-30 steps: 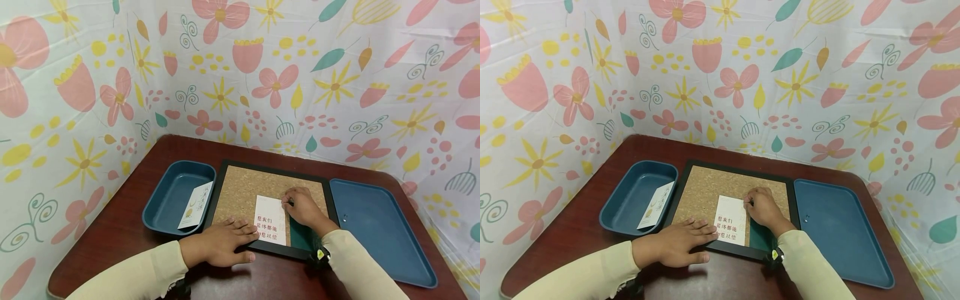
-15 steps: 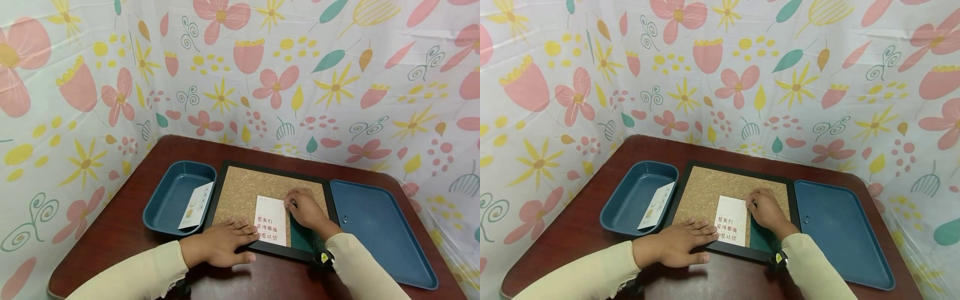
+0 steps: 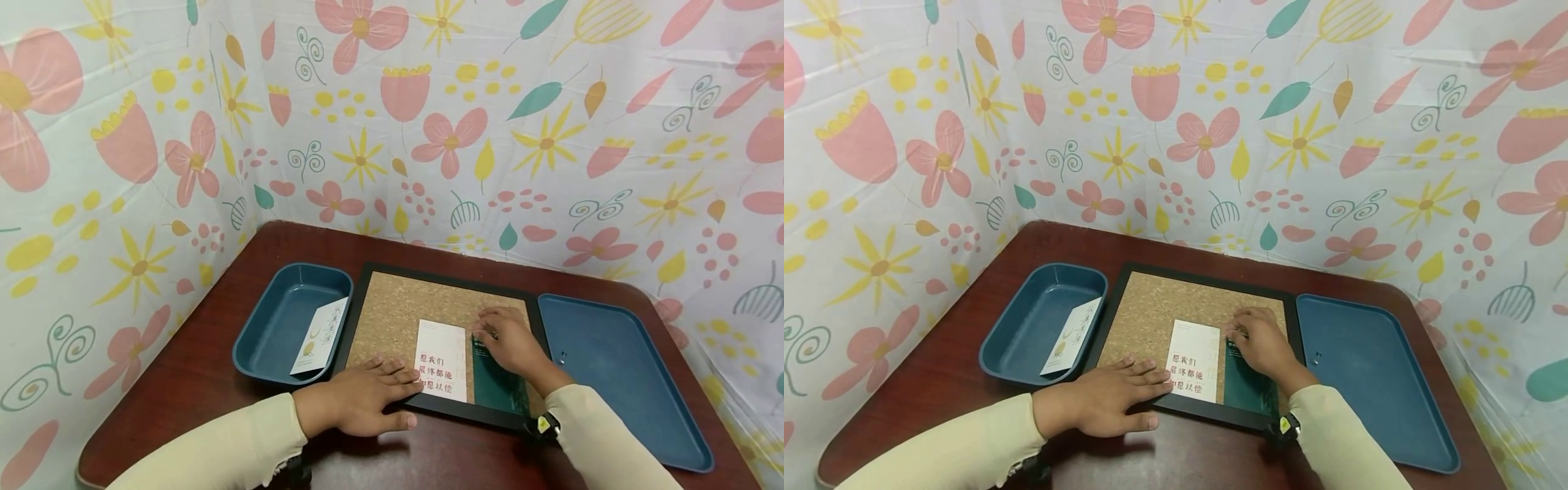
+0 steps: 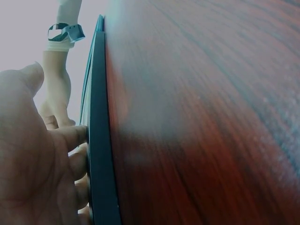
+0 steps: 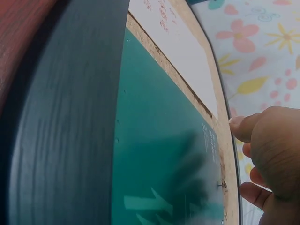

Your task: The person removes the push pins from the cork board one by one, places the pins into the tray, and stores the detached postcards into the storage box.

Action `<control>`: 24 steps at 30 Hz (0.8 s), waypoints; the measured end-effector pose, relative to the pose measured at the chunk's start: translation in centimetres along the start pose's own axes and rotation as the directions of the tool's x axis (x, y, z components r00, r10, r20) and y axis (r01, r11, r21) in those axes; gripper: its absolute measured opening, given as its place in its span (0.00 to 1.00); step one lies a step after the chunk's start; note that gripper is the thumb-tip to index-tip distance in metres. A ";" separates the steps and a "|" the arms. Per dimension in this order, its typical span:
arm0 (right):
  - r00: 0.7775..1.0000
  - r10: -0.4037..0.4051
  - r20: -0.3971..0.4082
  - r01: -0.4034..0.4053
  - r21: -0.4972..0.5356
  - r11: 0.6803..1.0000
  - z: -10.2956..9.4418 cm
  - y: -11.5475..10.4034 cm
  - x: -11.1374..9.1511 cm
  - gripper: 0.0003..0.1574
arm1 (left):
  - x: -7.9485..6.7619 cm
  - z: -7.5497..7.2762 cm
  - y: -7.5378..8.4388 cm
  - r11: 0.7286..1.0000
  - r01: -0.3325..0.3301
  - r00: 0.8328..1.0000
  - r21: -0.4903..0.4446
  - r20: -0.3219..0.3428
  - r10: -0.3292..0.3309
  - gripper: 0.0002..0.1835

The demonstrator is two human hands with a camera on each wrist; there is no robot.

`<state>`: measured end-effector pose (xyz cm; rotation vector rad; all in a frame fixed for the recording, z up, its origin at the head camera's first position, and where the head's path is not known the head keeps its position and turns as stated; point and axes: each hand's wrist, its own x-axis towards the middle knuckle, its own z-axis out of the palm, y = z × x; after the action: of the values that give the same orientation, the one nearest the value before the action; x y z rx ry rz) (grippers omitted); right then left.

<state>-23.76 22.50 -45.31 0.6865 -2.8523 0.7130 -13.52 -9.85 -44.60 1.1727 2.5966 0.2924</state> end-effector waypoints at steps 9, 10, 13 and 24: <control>1.000 -0.006 0.012 0.006 -0.011 1.000 -0.8 0.6 -0.4 0.04 | 0.0 0.0 0.0 1.000 0.005 1.000 0.000 -0.001 -0.005 0.40; 1.000 -0.006 0.010 0.006 -0.008 1.000 -0.9 0.6 -0.5 0.04 | 0.0 0.0 0.0 1.000 0.005 1.000 -0.001 -0.001 -0.005 0.40; 1.000 0.006 0.010 -0.006 -0.003 1.000 -1.2 0.8 -0.9 0.05 | 0.0 -0.1 0.1 1.000 0.005 1.000 -0.002 -0.004 -0.005 0.40; 0.999 -0.035 -0.036 0.034 -0.028 0.999 -2.1 1.6 -1.5 0.04 | 0.1 0.0 0.0 1.000 0.006 1.000 -0.005 0.003 -0.006 0.41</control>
<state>-23.10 25.30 -44.47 0.7093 -2.8050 0.6732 -13.59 -9.83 -44.62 1.1625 2.5951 0.2952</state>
